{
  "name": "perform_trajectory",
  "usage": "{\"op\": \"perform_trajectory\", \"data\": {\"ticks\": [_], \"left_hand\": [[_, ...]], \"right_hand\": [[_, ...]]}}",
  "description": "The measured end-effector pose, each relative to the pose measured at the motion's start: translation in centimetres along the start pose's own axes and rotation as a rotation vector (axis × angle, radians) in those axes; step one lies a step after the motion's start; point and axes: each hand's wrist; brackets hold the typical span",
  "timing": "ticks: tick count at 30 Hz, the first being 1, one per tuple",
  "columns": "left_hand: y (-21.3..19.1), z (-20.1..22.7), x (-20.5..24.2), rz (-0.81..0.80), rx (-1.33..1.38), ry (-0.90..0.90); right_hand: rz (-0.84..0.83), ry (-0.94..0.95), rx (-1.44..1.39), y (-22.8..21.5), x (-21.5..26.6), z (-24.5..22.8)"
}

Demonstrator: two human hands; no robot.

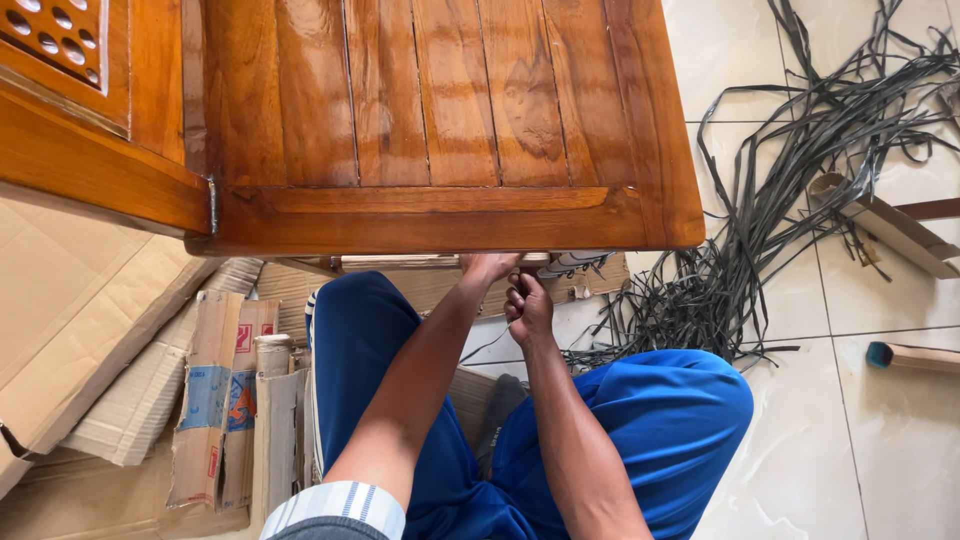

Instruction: Assembling and wrapping a wooden chair with decorative strips and crossbars.

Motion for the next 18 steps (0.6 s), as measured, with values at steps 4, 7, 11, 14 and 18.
{"op": "perform_trajectory", "data": {"ticks": [4, 7, 11, 14, 18], "left_hand": [[0.9, -1.1, 0.1, 0.047, 0.023, -0.002], [1.9, -3.0, -0.5, 0.083, 0.043, 0.000], [5.7, -5.7, -2.2, 0.124, 0.118, 0.026], [6.4, -6.5, -2.6, 0.132, 0.177, 0.044], [4.1, -5.0, -1.2, 0.052, 0.270, 0.004]], "right_hand": [[0.079, -0.101, 0.137, 0.8, 1.0, 0.7], [0.212, -0.221, 0.286, -0.1, 0.8, 2.2], [0.326, -0.340, 0.310, 0.4, 1.4, 2.7], [0.317, -0.391, 0.349, 1.0, 2.2, 2.0], [0.269, -0.465, 0.426, 2.4, 3.3, 0.4]]}}
Point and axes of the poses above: each hand's wrist, its own x-axis away from the middle knuckle, its own y-axis out of the palm, z = x × y, and after that the axes turned 7 degrees about -y, right-handed
